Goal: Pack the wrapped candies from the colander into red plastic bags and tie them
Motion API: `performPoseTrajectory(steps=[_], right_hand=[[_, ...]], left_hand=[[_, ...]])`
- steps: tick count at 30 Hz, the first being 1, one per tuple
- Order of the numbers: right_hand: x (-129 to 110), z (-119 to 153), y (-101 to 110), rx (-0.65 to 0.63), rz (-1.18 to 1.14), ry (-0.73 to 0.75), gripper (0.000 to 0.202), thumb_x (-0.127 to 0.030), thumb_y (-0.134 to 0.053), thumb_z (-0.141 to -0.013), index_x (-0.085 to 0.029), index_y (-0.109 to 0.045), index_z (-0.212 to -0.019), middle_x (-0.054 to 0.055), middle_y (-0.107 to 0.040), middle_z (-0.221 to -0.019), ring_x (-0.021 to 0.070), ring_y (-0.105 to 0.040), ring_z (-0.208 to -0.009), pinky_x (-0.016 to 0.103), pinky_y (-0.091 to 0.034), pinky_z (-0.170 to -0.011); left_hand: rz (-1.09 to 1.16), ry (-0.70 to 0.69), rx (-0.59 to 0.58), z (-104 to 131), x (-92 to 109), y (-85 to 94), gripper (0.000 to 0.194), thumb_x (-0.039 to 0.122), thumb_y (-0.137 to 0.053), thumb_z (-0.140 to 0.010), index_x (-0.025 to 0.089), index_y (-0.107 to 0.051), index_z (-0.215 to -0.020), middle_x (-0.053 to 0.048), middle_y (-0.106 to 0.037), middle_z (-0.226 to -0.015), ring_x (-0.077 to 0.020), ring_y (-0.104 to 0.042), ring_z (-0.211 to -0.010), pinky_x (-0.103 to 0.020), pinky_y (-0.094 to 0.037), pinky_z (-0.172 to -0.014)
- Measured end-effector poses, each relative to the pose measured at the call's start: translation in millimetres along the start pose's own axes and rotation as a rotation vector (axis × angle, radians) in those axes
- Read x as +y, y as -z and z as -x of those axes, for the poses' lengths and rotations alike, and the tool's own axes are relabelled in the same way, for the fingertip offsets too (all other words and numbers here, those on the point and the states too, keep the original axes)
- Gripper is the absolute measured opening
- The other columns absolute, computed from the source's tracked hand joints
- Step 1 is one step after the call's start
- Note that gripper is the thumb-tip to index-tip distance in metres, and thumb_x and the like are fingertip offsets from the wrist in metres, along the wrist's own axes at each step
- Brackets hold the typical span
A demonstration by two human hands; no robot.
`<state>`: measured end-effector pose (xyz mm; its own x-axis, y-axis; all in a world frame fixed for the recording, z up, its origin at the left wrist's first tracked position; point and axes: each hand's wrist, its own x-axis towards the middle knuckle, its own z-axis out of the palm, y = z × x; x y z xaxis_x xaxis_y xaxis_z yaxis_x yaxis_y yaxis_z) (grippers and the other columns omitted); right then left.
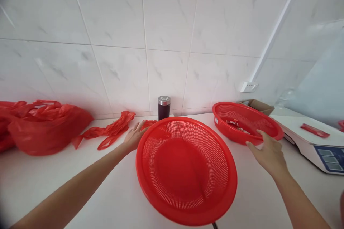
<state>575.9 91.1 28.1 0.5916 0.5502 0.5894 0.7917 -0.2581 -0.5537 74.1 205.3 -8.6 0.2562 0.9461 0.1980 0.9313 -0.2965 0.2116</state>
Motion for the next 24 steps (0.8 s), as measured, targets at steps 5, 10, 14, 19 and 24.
performPoseTrajectory(steps=[5, 10, 14, 19, 24], right_hand=[[17, -27, -45, -0.228, 0.085, -0.146, 0.061, -0.049, -0.075, -0.059, -0.018, -0.066, -0.11, 0.032, -0.027, -0.148, 0.0488, -0.04, -0.126, 0.053, -0.034, -0.076], [27, -36, -58, -0.172, 0.041, -0.152, 0.033, -0.042, -0.076, -0.06, -0.019, -0.066, -0.082, 0.026, -0.041, -0.136, 0.0373, -0.044, -0.126, 0.046, -0.036, -0.077], [26, -39, -37, -0.11, 0.016, -0.107, 0.028, -0.041, -0.074, -0.066, -0.02, -0.065, -0.083, 0.02, -0.046, -0.132, 0.0291, -0.043, -0.127, 0.041, -0.037, -0.084], [-10, -23, 20, 0.004, -0.027, 0.027, 0.027, -0.038, -0.075, -0.068, -0.02, -0.068, -0.086, 0.016, -0.049, -0.133, 0.025, -0.049, -0.12, 0.035, -0.04, -0.084], [-68, 4, 75, 0.068, -0.113, 0.221, 0.022, -0.032, -0.076, -0.069, -0.024, -0.067, -0.087, 0.008, -0.054, -0.131, 0.0202, -0.055, -0.114, 0.031, -0.043, -0.079]], left_hand=[[0.074, 0.194, -0.012, 2, -16, -1.1, 0.048, 0.035, -0.048, -0.086, 0.021, -0.052, -0.132, -0.02, -0.039, -0.149, -0.0449, -0.029, -0.137, -0.068, -0.022, -0.104], [0.429, 0.22, -0.243, 60, -7, 34.0, 0.053, 0.052, -0.02, -0.095, 0.03, -0.044, -0.138, -0.009, -0.055, -0.139, -0.024, -0.063, -0.111, -0.037, -0.054, -0.087], [1.276, 0.461, -0.673, 107, 14, 66.4, 0.06, 0.066, -0.029, -0.089, 0.043, -0.032, -0.144, -0.005, -0.041, -0.15, -0.0258, -0.067, -0.103, -0.038, -0.057, -0.079], [1.485, 0.339, -0.771, 110, 61, 74.2, 0.048, 0.058, -0.042, -0.09, 0.04, -0.048, -0.135, -0.004, -0.054, -0.139, -0.0247, -0.066, -0.105, -0.039, -0.054, -0.089], [1.153, -0.079, -0.499, 80, 121, 31.3, 0.051, 0.048, -0.027, -0.097, 0.03, -0.033, -0.145, -0.008, -0.049, -0.145, -0.0204, -0.056, -0.124, -0.035, -0.049, -0.101]])
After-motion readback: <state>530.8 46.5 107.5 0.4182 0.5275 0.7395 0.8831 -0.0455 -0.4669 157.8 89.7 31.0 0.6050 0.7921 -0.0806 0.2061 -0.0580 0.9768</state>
